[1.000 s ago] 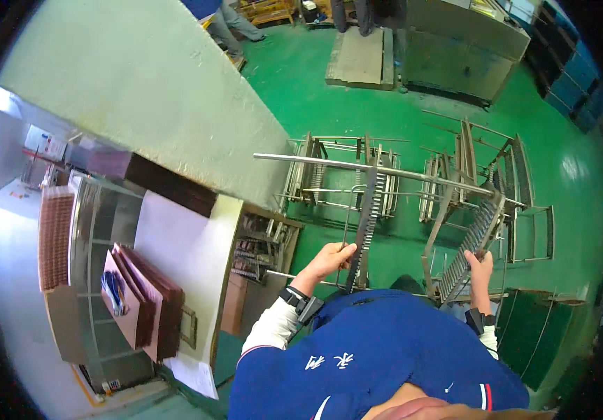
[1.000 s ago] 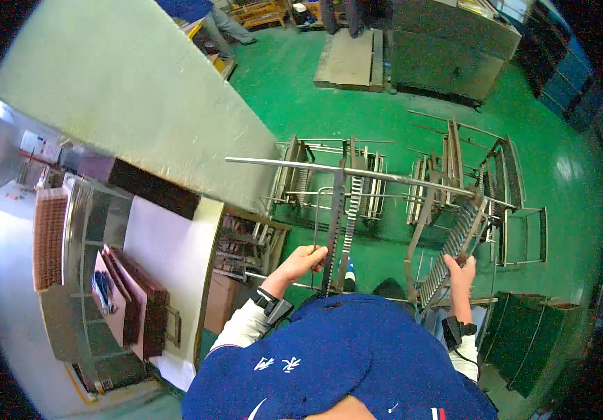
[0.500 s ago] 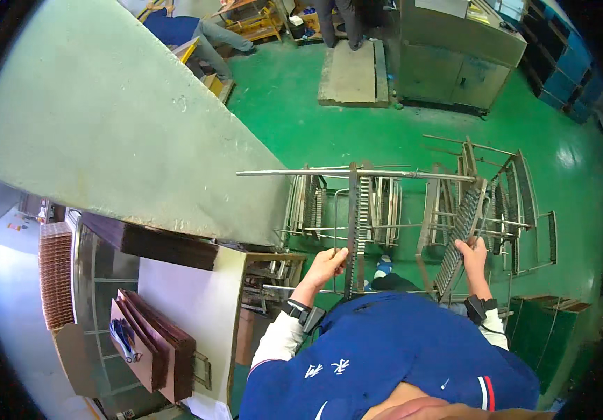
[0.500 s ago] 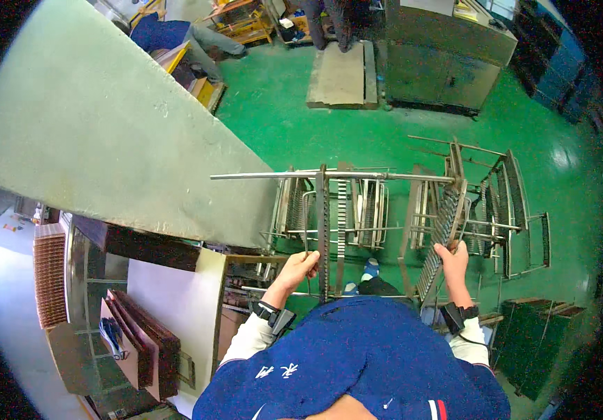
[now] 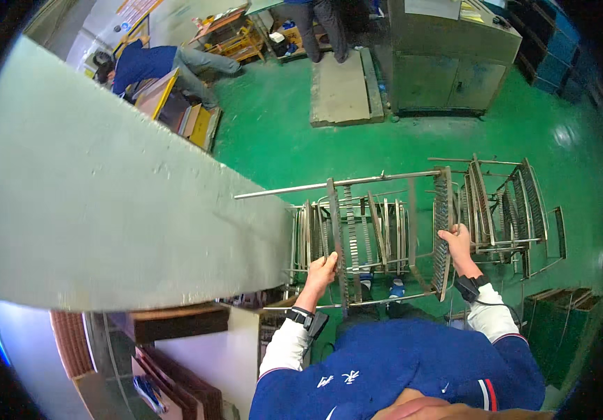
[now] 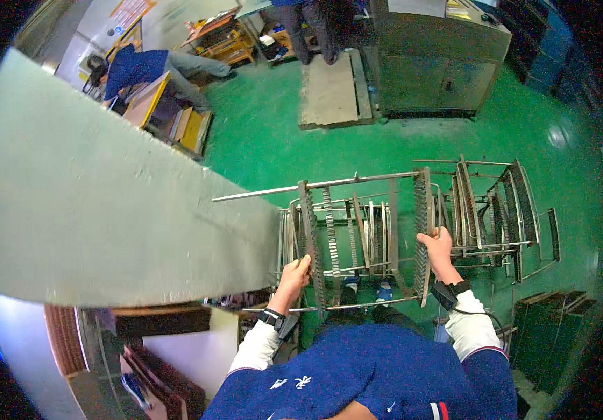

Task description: Placing blue metal plates onto a conveyor drying machine and then organizing empty racks.

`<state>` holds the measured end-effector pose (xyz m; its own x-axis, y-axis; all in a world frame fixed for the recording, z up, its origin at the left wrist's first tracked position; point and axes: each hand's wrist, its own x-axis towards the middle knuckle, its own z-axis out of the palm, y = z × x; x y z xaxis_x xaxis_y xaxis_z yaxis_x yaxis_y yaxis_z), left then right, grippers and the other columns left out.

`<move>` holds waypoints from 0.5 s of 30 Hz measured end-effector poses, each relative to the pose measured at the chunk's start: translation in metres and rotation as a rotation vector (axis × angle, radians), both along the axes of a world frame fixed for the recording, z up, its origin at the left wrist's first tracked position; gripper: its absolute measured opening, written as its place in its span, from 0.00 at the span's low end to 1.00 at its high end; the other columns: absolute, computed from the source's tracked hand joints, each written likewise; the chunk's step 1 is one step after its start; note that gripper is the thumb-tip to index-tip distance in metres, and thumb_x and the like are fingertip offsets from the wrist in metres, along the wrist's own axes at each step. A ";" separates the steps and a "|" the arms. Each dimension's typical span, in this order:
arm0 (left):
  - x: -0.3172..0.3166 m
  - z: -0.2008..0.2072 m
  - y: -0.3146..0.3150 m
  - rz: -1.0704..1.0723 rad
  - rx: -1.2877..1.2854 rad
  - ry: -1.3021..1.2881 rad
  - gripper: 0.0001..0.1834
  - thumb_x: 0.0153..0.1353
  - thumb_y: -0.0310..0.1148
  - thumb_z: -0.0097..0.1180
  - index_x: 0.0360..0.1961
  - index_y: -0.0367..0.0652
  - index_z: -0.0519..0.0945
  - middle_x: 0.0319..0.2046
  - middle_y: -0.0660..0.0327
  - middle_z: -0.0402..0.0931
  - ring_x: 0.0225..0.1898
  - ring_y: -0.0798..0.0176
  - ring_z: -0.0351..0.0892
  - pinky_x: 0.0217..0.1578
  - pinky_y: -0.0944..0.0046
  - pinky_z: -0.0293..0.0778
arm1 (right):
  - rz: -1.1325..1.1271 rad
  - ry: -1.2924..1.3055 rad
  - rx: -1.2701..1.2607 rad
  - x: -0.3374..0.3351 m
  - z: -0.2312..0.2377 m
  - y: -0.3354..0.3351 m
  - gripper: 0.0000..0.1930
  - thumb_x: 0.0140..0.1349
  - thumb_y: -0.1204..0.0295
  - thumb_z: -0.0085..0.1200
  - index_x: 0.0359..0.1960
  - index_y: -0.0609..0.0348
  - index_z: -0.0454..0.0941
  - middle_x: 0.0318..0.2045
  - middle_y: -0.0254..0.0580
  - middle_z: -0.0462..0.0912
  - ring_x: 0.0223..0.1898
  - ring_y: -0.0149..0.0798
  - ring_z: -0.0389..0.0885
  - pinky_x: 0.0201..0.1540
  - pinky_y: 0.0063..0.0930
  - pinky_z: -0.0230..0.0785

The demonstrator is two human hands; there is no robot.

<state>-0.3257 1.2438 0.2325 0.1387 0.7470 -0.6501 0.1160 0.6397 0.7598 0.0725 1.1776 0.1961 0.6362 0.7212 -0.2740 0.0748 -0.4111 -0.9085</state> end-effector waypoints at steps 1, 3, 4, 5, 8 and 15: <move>-0.005 -0.009 0.013 0.005 -0.006 0.018 0.22 0.63 0.49 0.55 0.19 0.45 0.71 0.16 0.69 0.66 0.15 0.75 0.59 0.16 0.72 0.54 | 0.012 -0.027 -0.034 -0.007 -0.001 0.013 0.17 0.45 0.73 0.67 0.26 0.57 0.65 0.23 0.29 0.66 0.24 0.27 0.64 0.28 0.24 0.59; -0.013 -0.022 0.041 -0.028 -0.035 -0.007 0.22 0.62 0.49 0.56 0.20 0.44 0.71 0.16 0.67 0.67 0.14 0.74 0.60 0.16 0.71 0.55 | -0.013 -0.057 -0.069 -0.017 -0.005 0.035 0.19 0.43 0.72 0.68 0.25 0.57 0.65 0.22 0.30 0.66 0.25 0.28 0.64 0.28 0.25 0.60; -0.020 -0.039 0.053 -0.041 -0.042 0.006 0.22 0.62 0.50 0.56 0.21 0.44 0.72 0.16 0.67 0.67 0.14 0.74 0.60 0.16 0.71 0.55 | -0.020 -0.063 -0.085 -0.019 -0.018 0.044 0.19 0.43 0.72 0.68 0.25 0.57 0.65 0.22 0.30 0.66 0.25 0.28 0.64 0.28 0.26 0.60; -0.025 -0.053 0.065 -0.053 -0.044 0.016 0.22 0.62 0.50 0.55 0.21 0.44 0.72 0.16 0.67 0.67 0.14 0.74 0.60 0.16 0.71 0.55 | -0.026 -0.071 -0.096 -0.019 -0.028 0.054 0.19 0.42 0.72 0.69 0.25 0.57 0.65 0.22 0.30 0.66 0.25 0.28 0.64 0.28 0.26 0.60; -0.051 -0.100 0.100 -0.005 -0.131 -0.023 0.23 0.64 0.53 0.52 0.20 0.46 0.70 0.17 0.66 0.68 0.15 0.73 0.61 0.15 0.71 0.55 | -0.012 -0.154 -0.153 -0.022 -0.056 0.085 0.20 0.41 0.71 0.70 0.24 0.59 0.65 0.22 0.34 0.68 0.25 0.32 0.66 0.29 0.30 0.61; -0.092 -0.187 0.144 0.004 -0.234 0.089 0.25 0.66 0.53 0.47 0.22 0.43 0.70 0.19 0.63 0.70 0.18 0.68 0.66 0.21 0.65 0.64 | 0.034 -0.272 -0.323 -0.018 -0.110 0.128 0.22 0.40 0.68 0.70 0.23 0.58 0.63 0.20 0.38 0.67 0.24 0.40 0.67 0.30 0.35 0.63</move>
<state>-0.4174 1.3876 0.0458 0.0704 0.5754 -0.8148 0.1728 0.7975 0.5781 0.0549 1.3056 0.0865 0.6938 0.6478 -0.3148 0.3129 -0.6647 -0.6784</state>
